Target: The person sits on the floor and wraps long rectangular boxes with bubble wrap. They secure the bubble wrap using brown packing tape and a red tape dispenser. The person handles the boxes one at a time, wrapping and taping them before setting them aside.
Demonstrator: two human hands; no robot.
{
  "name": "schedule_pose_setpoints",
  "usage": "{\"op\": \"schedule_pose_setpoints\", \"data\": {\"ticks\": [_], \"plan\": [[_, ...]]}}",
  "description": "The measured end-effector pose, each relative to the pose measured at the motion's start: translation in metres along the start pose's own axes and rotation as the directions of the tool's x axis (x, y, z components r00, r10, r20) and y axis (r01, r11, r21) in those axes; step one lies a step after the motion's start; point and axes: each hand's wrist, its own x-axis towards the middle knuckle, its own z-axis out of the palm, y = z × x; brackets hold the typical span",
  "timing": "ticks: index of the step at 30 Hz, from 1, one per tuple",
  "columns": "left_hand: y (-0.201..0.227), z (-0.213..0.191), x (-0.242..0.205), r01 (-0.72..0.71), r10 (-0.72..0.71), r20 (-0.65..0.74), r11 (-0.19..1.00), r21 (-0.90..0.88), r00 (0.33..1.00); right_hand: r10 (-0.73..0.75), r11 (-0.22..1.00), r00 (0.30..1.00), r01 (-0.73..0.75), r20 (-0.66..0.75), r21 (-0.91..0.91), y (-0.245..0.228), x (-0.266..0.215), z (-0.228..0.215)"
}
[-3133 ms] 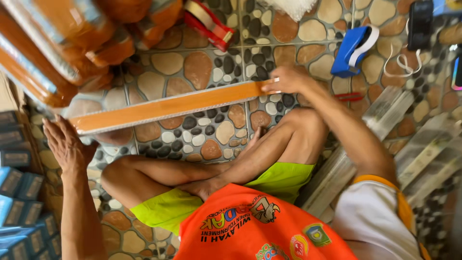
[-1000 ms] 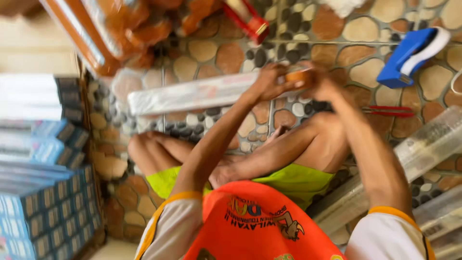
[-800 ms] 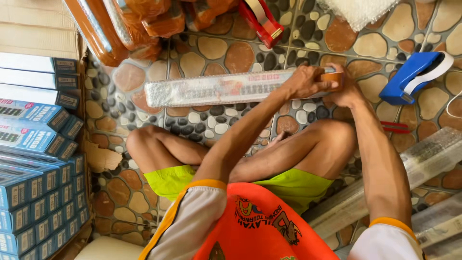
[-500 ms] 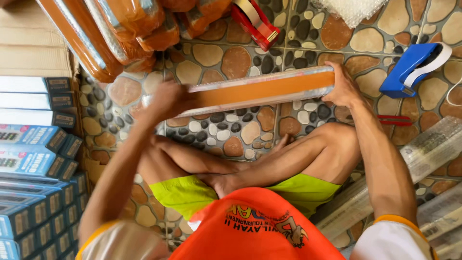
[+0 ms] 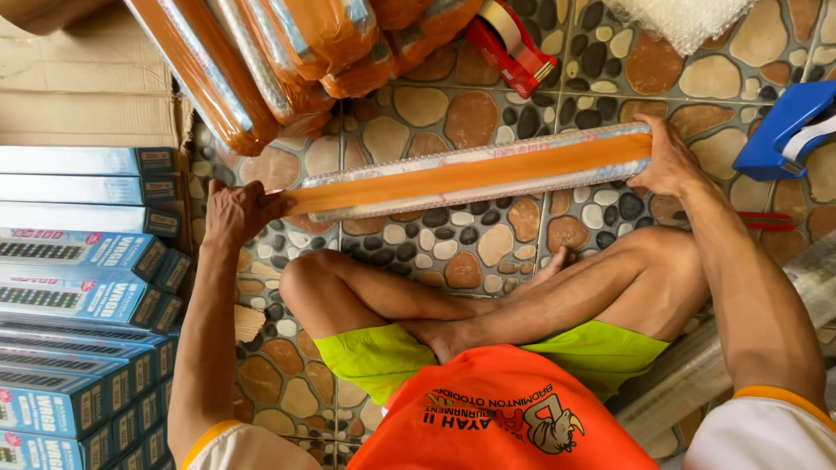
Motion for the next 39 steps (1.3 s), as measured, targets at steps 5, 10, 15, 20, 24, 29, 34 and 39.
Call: {"op": "schedule_pose_setpoints", "data": {"ticks": [5, 10, 15, 20, 24, 29, 34, 39], "plan": [[0.018, 0.02, 0.024, 0.091, -0.123, 0.163, 0.977, 0.193, 0.979, 0.011, 1.0, 1.0, -0.012, 0.018, 0.029, -0.002, -0.001, -0.004], [0.016, 0.032, 0.043, 0.191, -0.237, 0.28, 0.965, 0.182, 0.93, -0.002, 1.0, 0.999, 0.001, 0.034, 0.022, 0.01, 0.003, 0.0], [0.028, 0.011, 0.043, 0.475, -0.431, 0.357, 0.879, -0.042, 0.829, -0.151, 0.96, 0.988, 0.155, -0.036, 0.235, 0.013, -0.01, 0.006], [0.003, 0.034, 0.035, 0.622, -0.424, 0.466, 0.4, -0.673, 0.777, 0.068, 0.977, 0.994, -0.084, 0.087, 0.197, 0.004, -0.043, -0.026], [-0.009, 0.068, 0.001, 0.686, -0.273, 0.706, -0.18, -0.705, 0.654, 0.256, 0.963, 0.955, -0.265, 0.149, 0.041, 0.022, -0.032, -0.02], [-0.005, 0.079, -0.023, -0.05, -0.31, 0.361, -0.815, -0.577, 0.88, 0.455, 0.826, 0.824, -0.532, 0.338, 0.186, 0.028, 0.022, 0.034], [-0.027, 0.147, -0.01, -0.27, -0.7, 0.282, -0.567, -0.778, 0.656, 0.468, 0.884, 0.842, -0.439, 0.267, -0.162, -0.021, 0.06, 0.057], [0.003, 0.152, -0.025, -0.317, -0.851, 0.147, -0.341, -0.885, 0.505, 0.238, 0.657, 0.971, -0.173, -0.015, -0.734, -0.197, 0.049, 0.087]]}}
